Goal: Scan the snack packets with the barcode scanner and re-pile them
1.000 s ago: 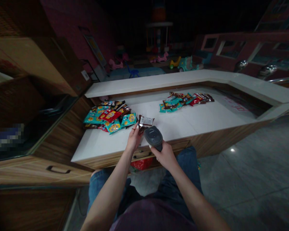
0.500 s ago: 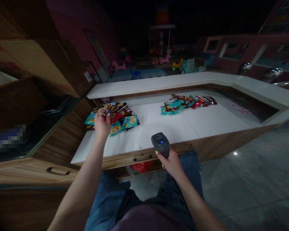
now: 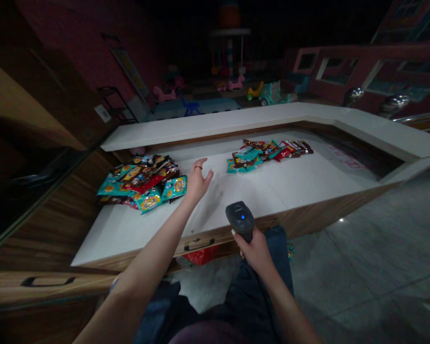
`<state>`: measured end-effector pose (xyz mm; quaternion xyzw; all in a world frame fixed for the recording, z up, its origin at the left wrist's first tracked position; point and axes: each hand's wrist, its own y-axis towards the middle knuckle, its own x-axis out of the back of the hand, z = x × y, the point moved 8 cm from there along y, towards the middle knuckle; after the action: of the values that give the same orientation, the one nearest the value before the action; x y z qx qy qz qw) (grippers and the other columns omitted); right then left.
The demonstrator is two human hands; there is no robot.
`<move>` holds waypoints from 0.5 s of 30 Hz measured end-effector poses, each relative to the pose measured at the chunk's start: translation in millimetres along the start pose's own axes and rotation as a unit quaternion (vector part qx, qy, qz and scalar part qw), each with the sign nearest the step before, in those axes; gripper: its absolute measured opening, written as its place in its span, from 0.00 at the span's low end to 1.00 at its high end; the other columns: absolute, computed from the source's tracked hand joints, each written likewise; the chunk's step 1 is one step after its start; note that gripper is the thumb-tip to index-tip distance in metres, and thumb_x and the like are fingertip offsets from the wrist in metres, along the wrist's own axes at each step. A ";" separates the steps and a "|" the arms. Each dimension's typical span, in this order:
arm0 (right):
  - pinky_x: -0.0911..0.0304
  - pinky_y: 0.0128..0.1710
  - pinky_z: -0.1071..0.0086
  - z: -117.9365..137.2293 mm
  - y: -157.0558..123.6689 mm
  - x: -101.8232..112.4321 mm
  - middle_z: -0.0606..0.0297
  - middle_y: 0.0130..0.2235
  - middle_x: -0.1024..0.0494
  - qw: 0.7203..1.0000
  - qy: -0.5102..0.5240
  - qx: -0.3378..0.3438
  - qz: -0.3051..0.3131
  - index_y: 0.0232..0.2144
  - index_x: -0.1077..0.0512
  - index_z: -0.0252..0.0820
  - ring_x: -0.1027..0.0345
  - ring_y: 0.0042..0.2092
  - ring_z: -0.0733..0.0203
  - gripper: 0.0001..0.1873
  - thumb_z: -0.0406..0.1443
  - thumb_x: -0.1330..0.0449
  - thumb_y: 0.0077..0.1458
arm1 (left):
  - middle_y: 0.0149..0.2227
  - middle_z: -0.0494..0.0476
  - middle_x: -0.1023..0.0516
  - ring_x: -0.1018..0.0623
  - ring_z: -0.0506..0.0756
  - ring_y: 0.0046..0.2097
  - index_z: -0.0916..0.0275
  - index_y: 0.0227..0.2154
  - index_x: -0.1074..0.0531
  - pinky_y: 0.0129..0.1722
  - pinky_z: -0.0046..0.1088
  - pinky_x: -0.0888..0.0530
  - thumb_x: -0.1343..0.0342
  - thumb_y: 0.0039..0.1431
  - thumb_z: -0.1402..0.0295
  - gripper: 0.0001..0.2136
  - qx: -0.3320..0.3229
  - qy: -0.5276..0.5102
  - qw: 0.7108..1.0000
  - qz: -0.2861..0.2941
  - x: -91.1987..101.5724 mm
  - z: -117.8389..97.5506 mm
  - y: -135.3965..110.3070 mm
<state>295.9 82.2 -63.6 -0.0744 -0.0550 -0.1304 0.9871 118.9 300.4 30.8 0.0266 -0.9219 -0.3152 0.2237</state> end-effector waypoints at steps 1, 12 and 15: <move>0.40 0.19 0.69 -1.8 0.5 4.0 0.71 0.16 0.31 1.000 -0.004 -0.002 -0.003 0.27 0.30 0.44 0.37 0.17 0.62 0.24 0.57 0.32 0.48 | 0.58 0.69 0.25 0.28 0.66 0.63 0.62 0.55 0.28 0.68 0.44 0.36 0.37 0.59 0.67 0.21 0.022 -0.040 0.999 0.012 -27.0 2.2 6.0; 0.41 0.18 0.67 -20.1 -1.1 43.8 0.68 0.16 0.32 0.998 -0.024 -0.029 -0.055 0.25 0.33 0.46 0.39 0.17 0.61 0.30 0.64 0.34 0.47 | 0.65 0.85 0.33 0.40 0.77 0.71 0.71 0.59 0.32 0.71 0.55 0.50 0.23 0.43 0.59 0.42 0.156 -0.078 0.983 0.061 -190.2 21.4 63.1; 0.40 0.19 0.67 -15.3 -2.5 42.5 0.68 0.15 0.33 0.998 -0.036 -0.020 -0.046 0.23 0.34 0.47 0.39 0.17 0.61 0.29 0.63 0.35 0.48 | 0.61 0.84 0.30 0.36 0.76 0.69 0.73 0.58 0.31 0.70 0.51 0.45 0.24 0.44 0.65 0.38 0.156 -0.067 0.983 0.066 -179.0 20.9 55.2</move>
<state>337.5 66.7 -72.8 -0.0957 -0.0910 -0.1737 0.9759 275.8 390.5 -21.9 -0.0206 -0.9725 -0.1528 0.1743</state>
